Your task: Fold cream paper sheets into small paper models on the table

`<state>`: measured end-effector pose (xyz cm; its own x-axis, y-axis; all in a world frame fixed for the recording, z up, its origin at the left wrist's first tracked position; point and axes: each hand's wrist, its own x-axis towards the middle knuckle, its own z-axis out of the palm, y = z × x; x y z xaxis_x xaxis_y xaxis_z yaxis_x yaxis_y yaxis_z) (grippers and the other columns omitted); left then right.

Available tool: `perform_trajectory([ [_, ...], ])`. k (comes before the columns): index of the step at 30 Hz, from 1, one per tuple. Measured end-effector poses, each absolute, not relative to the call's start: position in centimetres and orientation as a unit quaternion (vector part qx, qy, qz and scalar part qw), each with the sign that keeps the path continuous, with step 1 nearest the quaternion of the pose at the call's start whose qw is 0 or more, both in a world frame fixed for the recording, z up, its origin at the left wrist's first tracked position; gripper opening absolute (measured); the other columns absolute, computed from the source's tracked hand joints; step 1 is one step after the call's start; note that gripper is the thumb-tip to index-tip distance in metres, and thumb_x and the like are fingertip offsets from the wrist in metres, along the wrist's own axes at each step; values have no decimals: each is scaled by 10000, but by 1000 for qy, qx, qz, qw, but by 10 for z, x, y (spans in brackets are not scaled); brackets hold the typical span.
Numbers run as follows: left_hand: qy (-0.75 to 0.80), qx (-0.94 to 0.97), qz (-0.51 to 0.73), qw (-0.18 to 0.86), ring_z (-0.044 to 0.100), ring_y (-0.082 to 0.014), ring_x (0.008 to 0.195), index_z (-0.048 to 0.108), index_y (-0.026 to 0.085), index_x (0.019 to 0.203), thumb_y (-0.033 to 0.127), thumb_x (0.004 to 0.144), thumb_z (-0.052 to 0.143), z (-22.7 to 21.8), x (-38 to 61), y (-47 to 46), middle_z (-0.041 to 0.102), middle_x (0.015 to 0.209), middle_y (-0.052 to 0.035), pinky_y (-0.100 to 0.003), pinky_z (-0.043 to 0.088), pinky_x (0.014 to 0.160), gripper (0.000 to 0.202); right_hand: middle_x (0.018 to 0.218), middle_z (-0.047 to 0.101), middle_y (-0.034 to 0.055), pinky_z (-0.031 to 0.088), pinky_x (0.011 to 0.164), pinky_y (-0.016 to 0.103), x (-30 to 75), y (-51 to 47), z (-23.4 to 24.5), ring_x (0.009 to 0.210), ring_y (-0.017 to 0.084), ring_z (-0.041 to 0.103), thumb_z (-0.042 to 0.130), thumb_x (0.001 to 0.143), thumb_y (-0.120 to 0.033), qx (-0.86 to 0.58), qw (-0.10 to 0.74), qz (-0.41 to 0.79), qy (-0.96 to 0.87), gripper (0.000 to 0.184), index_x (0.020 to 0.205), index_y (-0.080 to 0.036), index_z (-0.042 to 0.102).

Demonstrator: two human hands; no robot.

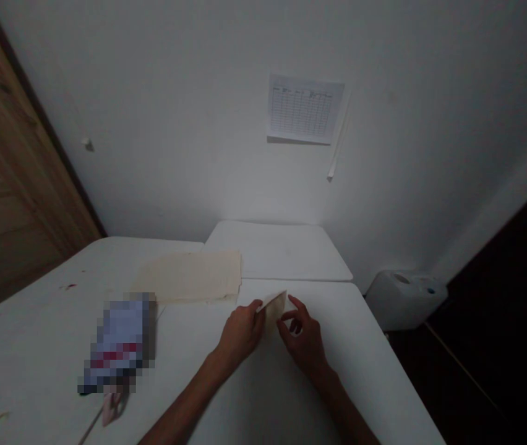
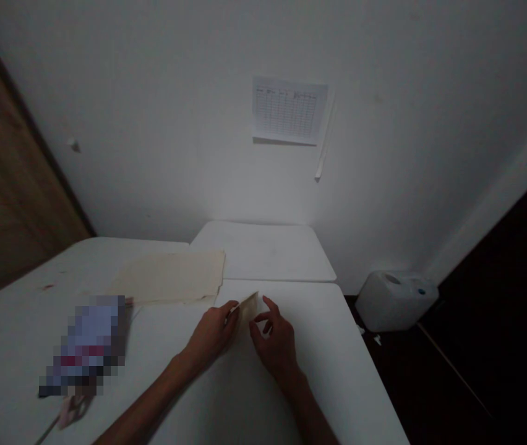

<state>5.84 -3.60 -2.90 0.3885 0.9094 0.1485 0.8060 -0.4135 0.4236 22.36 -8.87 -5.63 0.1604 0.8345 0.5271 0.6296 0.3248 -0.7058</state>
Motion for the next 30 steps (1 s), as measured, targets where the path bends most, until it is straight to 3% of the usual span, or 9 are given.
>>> perform_trajectory([
  [3,487,807,244,230,685,-214,738,583,173,1161,357,983,338,-31,60,-38,715,787,-79,-274,452,641,355,786,711,-6,484,578,228,223,-88,-57,535,112,588,573,851,-336,-577,476,106,-655,320,1147,-217,590],
  [6,472,797,267,267,673,-197,681,592,164,1154,389,962,389,-35,58,-39,714,757,-59,-265,456,616,359,746,710,4,464,570,230,225,-87,-59,532,122,597,534,876,-330,-588,462,91,-658,229,1036,-214,650],
  [12,452,784,354,237,620,-140,626,565,181,1198,340,891,504,-45,45,-37,686,1069,-73,-275,503,655,351,709,694,10,456,583,238,231,-87,-60,560,142,604,529,875,-310,-614,455,79,-640,207,966,-215,688],
  [19,393,779,406,272,607,-130,647,622,170,1091,242,892,482,-47,40,-37,690,883,-44,-226,497,585,253,715,702,9,461,597,244,229,-88,-59,566,146,611,537,867,-308,-603,456,95,-648,202,935,-221,707],
  [25,379,777,412,287,616,-129,678,654,182,996,185,880,469,-55,37,-34,689,880,-32,-208,486,573,218,785,719,20,471,633,256,237,-90,-58,597,149,615,537,863,-281,-601,441,117,-657,200,917,-211,717],
  [30,350,804,392,277,635,-155,819,651,183,985,111,819,481,-64,26,-30,688,969,-47,-258,519,719,248,830,719,20,481,649,271,251,-92,-61,634,157,617,566,837,-254,-602,419,125,-668,182,929,-221,720],
])
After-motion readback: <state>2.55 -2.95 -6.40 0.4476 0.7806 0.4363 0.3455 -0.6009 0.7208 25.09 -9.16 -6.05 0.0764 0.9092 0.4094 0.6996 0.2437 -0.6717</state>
